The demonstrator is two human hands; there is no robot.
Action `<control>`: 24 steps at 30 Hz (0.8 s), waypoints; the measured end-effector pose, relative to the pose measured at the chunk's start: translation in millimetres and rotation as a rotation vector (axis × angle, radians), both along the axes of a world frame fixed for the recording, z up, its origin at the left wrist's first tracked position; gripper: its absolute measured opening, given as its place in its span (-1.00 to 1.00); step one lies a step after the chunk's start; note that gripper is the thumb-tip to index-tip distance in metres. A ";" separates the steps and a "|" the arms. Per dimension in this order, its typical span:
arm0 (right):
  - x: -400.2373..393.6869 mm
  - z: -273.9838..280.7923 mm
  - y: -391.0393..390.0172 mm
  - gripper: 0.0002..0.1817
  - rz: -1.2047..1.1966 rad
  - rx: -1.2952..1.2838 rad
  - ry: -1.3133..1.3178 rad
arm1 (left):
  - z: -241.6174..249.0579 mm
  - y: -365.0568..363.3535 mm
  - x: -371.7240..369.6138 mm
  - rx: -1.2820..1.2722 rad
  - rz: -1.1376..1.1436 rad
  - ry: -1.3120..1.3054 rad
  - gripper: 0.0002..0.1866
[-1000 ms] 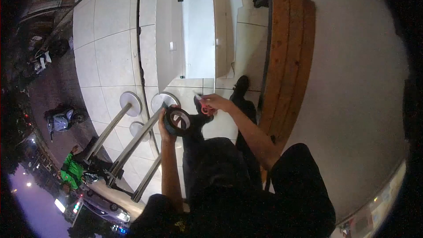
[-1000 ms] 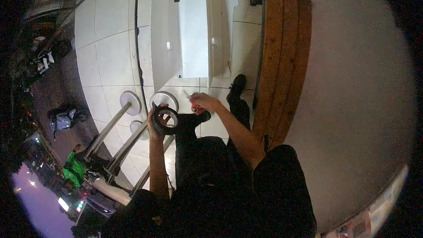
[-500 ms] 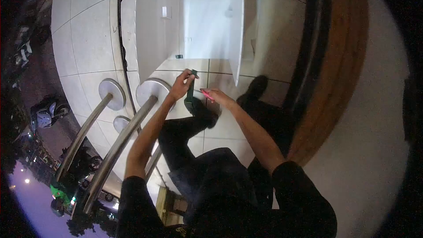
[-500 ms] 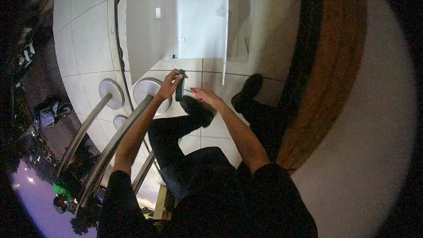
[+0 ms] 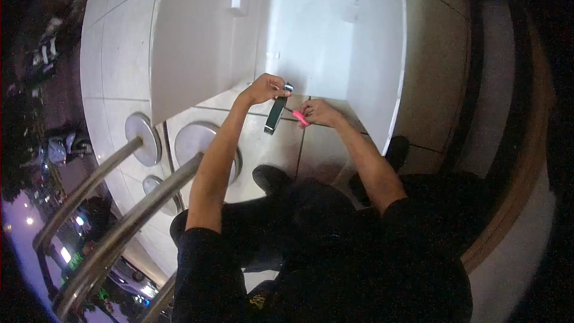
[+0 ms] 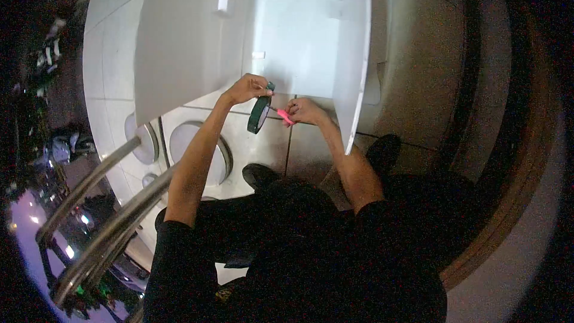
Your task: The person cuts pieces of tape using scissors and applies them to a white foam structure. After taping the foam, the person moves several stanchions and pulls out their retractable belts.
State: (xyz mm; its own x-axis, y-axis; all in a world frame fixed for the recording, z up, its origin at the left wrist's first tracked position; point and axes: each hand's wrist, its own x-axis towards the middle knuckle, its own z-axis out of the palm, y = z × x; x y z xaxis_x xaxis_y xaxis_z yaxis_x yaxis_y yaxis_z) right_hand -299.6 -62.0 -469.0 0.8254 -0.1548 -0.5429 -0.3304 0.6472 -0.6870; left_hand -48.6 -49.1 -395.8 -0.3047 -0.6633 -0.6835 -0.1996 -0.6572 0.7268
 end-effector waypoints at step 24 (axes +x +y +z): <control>49.4 0.4 31.7 -0.50 -0.726 -0.268 -0.001 | 13.8 32.2 -39.3 -0.495 0.733 -0.299 -0.78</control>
State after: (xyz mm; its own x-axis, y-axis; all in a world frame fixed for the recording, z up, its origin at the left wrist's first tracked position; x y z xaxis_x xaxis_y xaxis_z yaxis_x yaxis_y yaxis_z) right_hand -250.2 -30.3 -468.6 0.4672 -0.7834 -0.4099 0.1142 0.5132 -0.8506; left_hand -87.9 -16.9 -382.0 0.4484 -0.8570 -0.2540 -0.0820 -0.3224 0.9431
